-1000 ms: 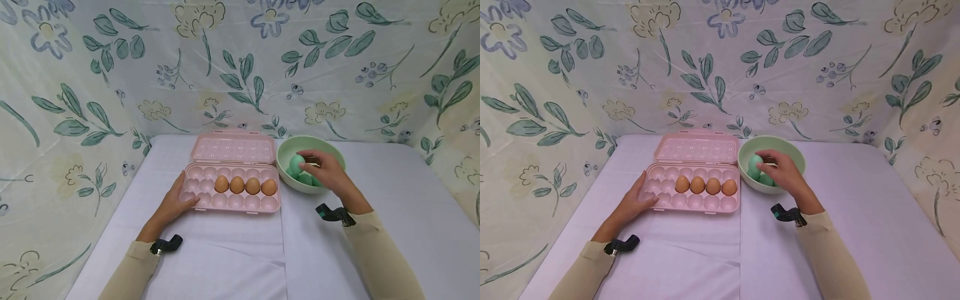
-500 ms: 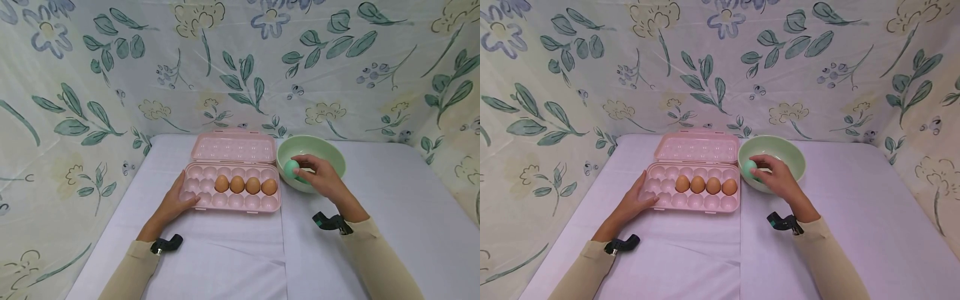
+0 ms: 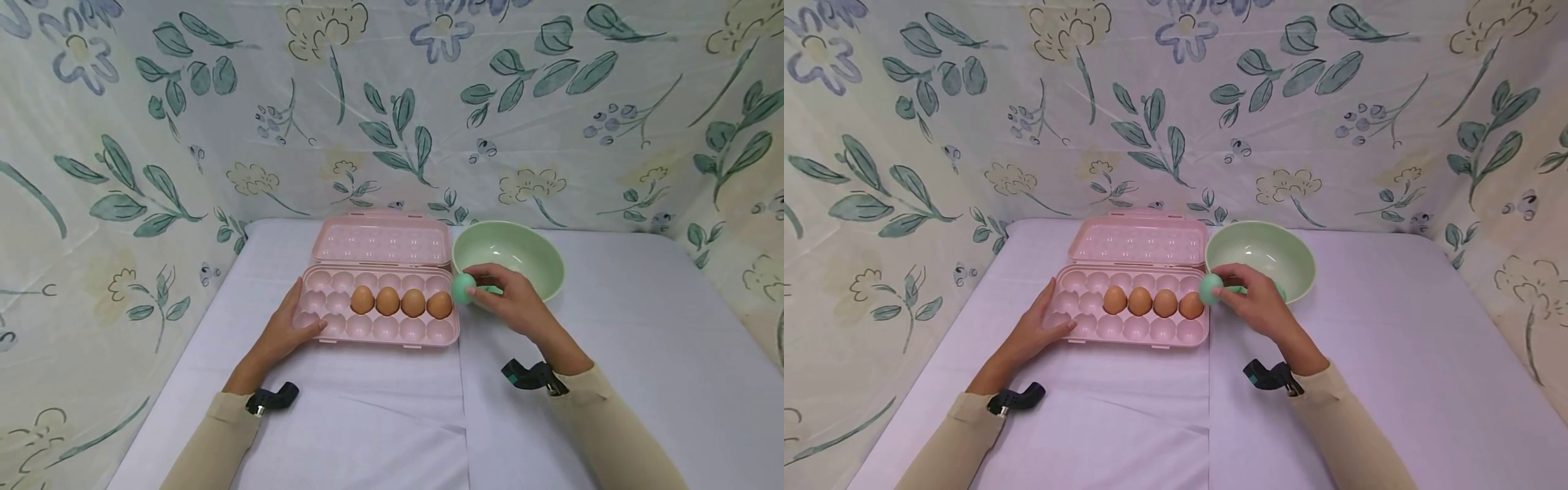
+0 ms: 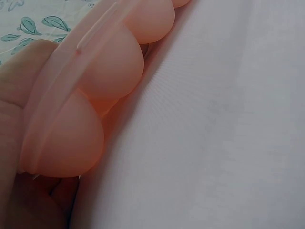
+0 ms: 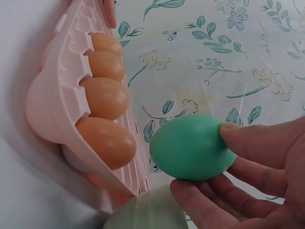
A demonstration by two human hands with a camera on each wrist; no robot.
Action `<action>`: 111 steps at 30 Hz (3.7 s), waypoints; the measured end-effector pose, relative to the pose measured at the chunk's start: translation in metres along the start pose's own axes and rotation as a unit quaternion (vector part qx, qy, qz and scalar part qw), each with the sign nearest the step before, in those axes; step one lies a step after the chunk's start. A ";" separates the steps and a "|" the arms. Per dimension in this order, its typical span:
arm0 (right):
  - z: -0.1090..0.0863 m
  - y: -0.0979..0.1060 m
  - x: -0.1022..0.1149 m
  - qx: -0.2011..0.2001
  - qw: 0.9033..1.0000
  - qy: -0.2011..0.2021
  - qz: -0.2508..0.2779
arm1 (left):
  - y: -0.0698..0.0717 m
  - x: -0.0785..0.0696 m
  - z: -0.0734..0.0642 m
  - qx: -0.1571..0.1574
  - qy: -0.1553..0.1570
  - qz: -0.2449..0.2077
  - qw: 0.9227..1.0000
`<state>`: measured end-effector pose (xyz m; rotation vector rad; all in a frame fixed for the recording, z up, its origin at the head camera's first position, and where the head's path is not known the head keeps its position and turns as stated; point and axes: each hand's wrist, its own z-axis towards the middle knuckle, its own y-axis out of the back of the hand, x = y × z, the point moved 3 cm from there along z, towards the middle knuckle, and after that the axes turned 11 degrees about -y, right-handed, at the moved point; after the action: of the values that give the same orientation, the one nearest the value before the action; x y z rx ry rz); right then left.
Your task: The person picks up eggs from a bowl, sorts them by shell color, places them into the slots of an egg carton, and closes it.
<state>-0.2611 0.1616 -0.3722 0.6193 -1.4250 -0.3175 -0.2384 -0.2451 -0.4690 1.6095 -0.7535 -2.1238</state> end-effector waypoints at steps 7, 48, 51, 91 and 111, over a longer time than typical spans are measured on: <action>-0.005 -0.011 0.004 -0.021 1.000 -0.002 -0.008 | 0.001 0.001 -0.001 0.002 0.002 -0.003 1.000; -0.013 -0.048 0.005 -0.013 0.999 -0.027 -0.036 | 0.001 0.002 -0.001 0.006 -0.004 0.003 1.000; -0.012 -0.049 0.004 -0.007 0.999 -0.032 -0.036 | 0.002 0.001 -0.001 0.007 -0.002 0.006 1.000; -0.016 -0.055 0.002 0.042 0.991 -0.041 -0.120 | 0.002 -0.002 -0.001 0.009 0.003 0.002 1.000; -0.016 -0.051 0.001 0.065 0.991 -0.043 -0.111 | 0.002 -0.002 -0.001 0.010 0.002 0.003 1.000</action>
<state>-0.2378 0.1232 -0.4008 0.8834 -1.4704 -0.4337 -0.2367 -0.2457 -0.4665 1.6195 -0.7793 -2.1146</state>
